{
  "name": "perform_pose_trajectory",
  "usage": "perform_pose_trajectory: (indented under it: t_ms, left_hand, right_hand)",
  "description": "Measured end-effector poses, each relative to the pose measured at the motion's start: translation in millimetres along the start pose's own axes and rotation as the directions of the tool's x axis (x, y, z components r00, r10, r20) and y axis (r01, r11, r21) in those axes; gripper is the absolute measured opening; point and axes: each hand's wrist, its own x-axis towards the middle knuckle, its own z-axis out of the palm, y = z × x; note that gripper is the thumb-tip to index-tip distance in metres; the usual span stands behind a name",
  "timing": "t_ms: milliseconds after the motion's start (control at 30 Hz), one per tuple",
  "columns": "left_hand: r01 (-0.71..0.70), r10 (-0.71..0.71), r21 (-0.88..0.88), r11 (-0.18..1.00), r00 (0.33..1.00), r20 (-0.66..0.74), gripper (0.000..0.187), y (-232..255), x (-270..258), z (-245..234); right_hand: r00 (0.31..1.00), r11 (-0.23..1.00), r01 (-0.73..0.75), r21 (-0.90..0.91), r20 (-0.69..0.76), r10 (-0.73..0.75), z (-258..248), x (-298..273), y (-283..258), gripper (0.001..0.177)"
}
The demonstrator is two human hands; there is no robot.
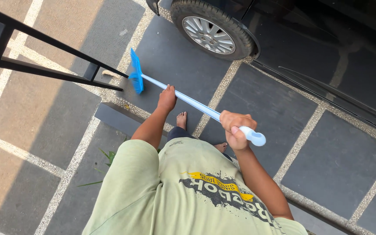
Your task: The person sweeps a tiled garage floor using a blue broom, moving debris along the surface and around a parked car. The person remains barefoot and uses both hands to guide the broom in repeated strokes.
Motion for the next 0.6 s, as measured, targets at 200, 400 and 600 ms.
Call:
perform_pose_trajectory:
  t_ms: [200, 400, 600]
  left_hand:
    - [-0.326, 0.324, -0.011, 0.945, 0.942, -0.089, 0.027, 68.6, -13.2, 5.0]
    - [-0.49, 0.513, -0.197, 0.849, 0.853, 0.094, 0.02, 219.4, -33.4, 24.2]
    - [-0.549, 0.694, -0.472, 0.69, 0.687, 0.216, 0.02, 325.5, -44.6, 45.3]
  right_hand:
    - [0.995, 0.993, 0.065, -0.094, -0.067, -0.071, -17.7, -9.3, -85.9, 0.024]
    - [0.977, 0.892, 0.161, -0.422, -0.063, -0.206, -12.6, -1.7, -183.9, 0.03]
    - [0.971, 0.704, 0.191, -0.684, 0.026, -0.238, -0.7, -2.4, -194.1, 0.025]
